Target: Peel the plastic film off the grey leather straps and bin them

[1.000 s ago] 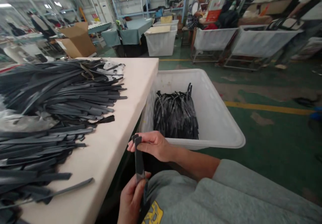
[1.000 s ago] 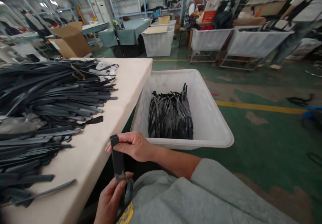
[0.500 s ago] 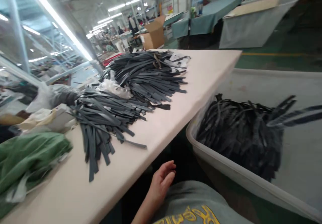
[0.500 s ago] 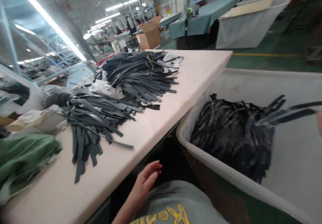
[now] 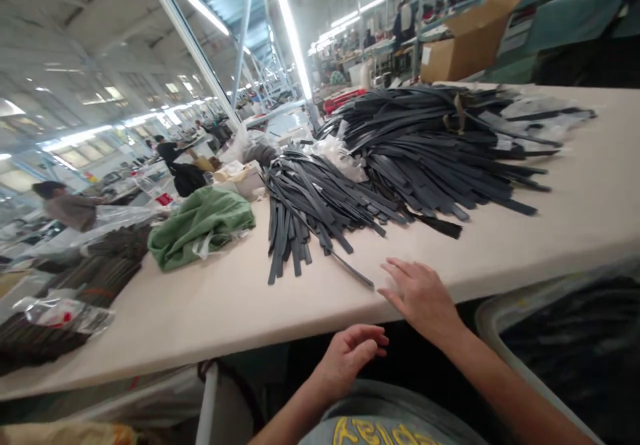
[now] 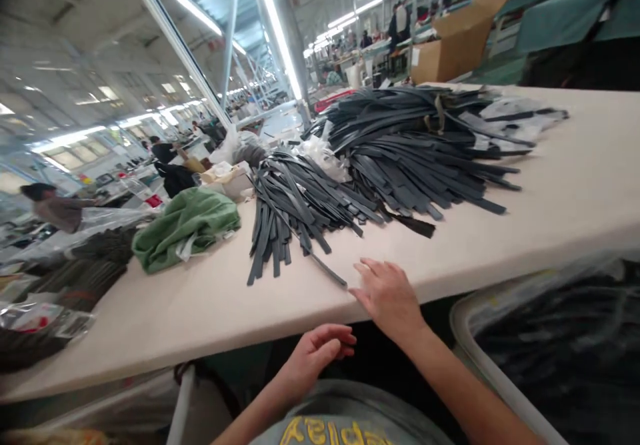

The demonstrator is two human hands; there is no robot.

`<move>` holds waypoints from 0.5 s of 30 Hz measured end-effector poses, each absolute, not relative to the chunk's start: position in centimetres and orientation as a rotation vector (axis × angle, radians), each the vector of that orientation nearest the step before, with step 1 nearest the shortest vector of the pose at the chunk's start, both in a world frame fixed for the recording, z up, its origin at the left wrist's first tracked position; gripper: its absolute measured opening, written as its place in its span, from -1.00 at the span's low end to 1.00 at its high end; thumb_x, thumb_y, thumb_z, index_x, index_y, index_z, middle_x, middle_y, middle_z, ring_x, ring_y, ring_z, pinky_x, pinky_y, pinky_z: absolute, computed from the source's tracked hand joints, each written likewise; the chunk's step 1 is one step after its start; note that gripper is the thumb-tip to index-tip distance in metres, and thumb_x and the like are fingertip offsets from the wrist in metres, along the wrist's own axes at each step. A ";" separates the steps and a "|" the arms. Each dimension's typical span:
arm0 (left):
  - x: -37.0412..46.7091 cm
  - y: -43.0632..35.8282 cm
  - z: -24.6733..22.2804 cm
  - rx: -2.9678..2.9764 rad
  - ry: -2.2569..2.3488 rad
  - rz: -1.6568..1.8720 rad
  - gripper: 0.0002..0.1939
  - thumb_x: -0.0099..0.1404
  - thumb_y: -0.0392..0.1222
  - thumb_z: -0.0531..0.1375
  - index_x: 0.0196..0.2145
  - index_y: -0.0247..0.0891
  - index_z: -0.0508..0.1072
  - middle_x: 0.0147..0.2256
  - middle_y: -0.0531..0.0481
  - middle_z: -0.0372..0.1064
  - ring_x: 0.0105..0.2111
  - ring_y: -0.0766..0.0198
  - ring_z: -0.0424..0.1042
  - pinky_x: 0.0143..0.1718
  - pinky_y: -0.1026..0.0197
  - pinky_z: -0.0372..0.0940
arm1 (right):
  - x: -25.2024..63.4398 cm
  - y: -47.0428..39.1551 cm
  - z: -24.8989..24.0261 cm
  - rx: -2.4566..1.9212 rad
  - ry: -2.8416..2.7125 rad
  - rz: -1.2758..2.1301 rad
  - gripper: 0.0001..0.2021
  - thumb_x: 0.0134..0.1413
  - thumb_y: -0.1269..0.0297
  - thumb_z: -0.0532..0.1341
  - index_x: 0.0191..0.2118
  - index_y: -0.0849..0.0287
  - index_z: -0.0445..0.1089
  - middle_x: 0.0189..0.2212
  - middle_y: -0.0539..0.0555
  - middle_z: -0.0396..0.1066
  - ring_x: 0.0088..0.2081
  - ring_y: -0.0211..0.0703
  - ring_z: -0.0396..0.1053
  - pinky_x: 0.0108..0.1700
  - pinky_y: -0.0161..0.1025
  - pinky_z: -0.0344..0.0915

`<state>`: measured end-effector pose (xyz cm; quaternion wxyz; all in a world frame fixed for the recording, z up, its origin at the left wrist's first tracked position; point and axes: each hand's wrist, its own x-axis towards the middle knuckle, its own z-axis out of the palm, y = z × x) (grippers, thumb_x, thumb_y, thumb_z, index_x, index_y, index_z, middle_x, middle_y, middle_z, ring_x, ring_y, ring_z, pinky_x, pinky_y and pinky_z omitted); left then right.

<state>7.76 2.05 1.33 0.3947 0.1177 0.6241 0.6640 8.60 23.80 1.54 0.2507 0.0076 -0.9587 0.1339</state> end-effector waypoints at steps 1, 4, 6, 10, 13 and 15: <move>7.5 1.8 1.4 0.301 1.580 1.722 -0.50 0.18 0.11 0.31 -0.07 -0.32 0.53 -0.13 -0.23 0.52 -0.18 0.11 0.50 -0.04 0.07 0.29 | 7.2 22.8 2.0 0.051 -2.636 0.299 -0.68 0.17 0.23 0.24 0.01 0.25 0.40 0.01 0.29 0.46 0.02 0.14 0.38 0.13 0.08 0.15; 6.5 1.2 1.1 0.272 1.605 1.841 -0.46 0.16 0.13 0.32 -0.04 -0.32 0.52 -0.09 -0.24 0.51 -0.18 0.11 0.51 -0.08 0.09 0.31 | 4.0 21.1 2.7 0.096 -2.725 0.225 -0.84 0.12 0.33 0.27 -0.17 0.24 0.45 -0.15 0.26 0.51 -0.11 0.11 0.42 -0.01 0.00 0.23; 5.5 1.1 0.9 0.164 1.640 1.966 -0.38 0.13 0.13 0.35 0.05 -0.28 0.45 0.03 -0.26 0.43 -0.12 0.09 0.49 -0.10 0.13 0.33 | 2.6 20.4 2.8 0.117 -2.771 0.237 -0.92 0.14 0.45 0.19 -0.30 0.22 0.45 -0.27 0.21 0.51 -0.19 0.06 0.44 -0.13 -0.09 0.27; 2.7 1.8 1.5 -0.145 1.415 2.237 -0.29 0.12 0.09 0.37 0.14 -0.26 0.32 0.14 -0.28 0.32 -0.02 0.08 0.46 -0.12 0.19 0.36 | 3.4 19.2 3.1 0.220 -2.760 0.572 -0.79 0.26 0.41 0.06 -0.34 0.16 0.42 -0.36 0.11 0.48 -0.26 -0.04 0.45 -0.20 -0.18 0.30; -0.5 2.3 3.4 -0.276 1.059 2.325 -0.52 0.26 0.01 0.28 0.02 -0.33 0.38 -0.01 -0.28 0.45 -0.14 0.12 0.52 -0.16 0.17 0.40 | 7.5 19.3 2.3 0.283 -2.750 0.948 -0.71 0.32 0.19 0.01 -0.32 0.08 0.43 -0.38 0.07 0.49 -0.33 -0.10 0.47 -0.26 -0.24 0.36; -3.2 2.2 5.2 -0.360 0.919 2.423 -0.69 0.36 -0.08 0.19 -0.07 -0.37 0.42 -0.15 -0.22 0.51 -0.27 0.19 0.55 -0.22 0.18 0.42 | 11.2 20.2 0.9 0.220 -2.773 1.141 -0.69 0.28 0.08 0.03 -0.34 0.01 0.46 -0.40 0.06 0.51 -0.36 -0.08 0.49 -0.28 -0.24 0.42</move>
